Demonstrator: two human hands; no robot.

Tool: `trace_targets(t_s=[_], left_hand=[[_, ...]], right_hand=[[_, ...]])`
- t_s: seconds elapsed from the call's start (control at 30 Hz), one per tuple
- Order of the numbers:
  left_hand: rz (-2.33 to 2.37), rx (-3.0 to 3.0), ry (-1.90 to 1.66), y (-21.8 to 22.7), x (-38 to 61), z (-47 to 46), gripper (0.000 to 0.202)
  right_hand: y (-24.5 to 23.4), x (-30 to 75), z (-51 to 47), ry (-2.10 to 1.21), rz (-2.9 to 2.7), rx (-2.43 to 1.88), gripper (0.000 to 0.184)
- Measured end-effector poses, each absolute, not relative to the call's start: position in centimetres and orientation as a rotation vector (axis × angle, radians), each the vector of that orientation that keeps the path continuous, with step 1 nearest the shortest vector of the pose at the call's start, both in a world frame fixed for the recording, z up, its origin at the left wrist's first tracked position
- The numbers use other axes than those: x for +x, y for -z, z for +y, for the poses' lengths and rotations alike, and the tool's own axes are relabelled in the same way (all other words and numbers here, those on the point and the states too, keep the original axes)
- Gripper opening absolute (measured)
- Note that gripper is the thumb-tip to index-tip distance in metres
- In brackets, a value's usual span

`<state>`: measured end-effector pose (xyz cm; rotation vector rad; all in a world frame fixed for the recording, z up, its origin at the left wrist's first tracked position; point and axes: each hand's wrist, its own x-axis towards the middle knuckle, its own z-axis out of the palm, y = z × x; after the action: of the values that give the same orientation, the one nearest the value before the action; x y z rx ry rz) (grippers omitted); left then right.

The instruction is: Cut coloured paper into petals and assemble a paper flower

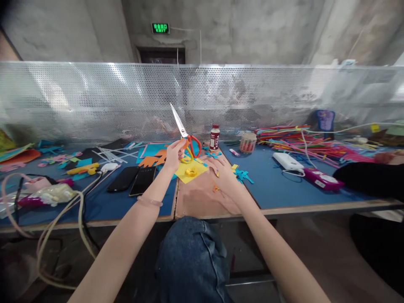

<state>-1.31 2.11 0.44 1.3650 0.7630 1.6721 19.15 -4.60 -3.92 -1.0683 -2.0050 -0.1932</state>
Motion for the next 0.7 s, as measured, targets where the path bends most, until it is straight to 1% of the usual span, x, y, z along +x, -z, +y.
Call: trace_targets(t_s=[0.1, 0.27, 0.5, 0.63, 0.7], left_hand=[[0.487, 1.302, -1.579, -0.7, -0.3, 1.2, 0.027], [0.276, 1.241, -1.423, -1.0, 0.7, -0.1, 0.026], [0.243, 1.257, -1.271, -1.2, 1.5, -1.5, 0.032], [0.211, 1.266, -1.235, -1.3, 2.0, -2.2, 0.030], [0.209, 1.276, -1.211, -1.3, 2.1, -2.3, 0.029]], right_hand=[[2.4, 16.7, -3.7, 0.166, -1.866, -1.026, 0.034], [1.5, 14.5, -2.5, 0.091, -1.750, -1.041, 0.035], [1.8, 15.5, -2.9, 0.247, -1.813, -1.158, 0.044], [1.7, 16.9, -3.1, 0.321, -1.860, -1.305, 0.055], [1.6, 17.2, -3.1, 0.357, -1.873, -1.359, 0.056]])
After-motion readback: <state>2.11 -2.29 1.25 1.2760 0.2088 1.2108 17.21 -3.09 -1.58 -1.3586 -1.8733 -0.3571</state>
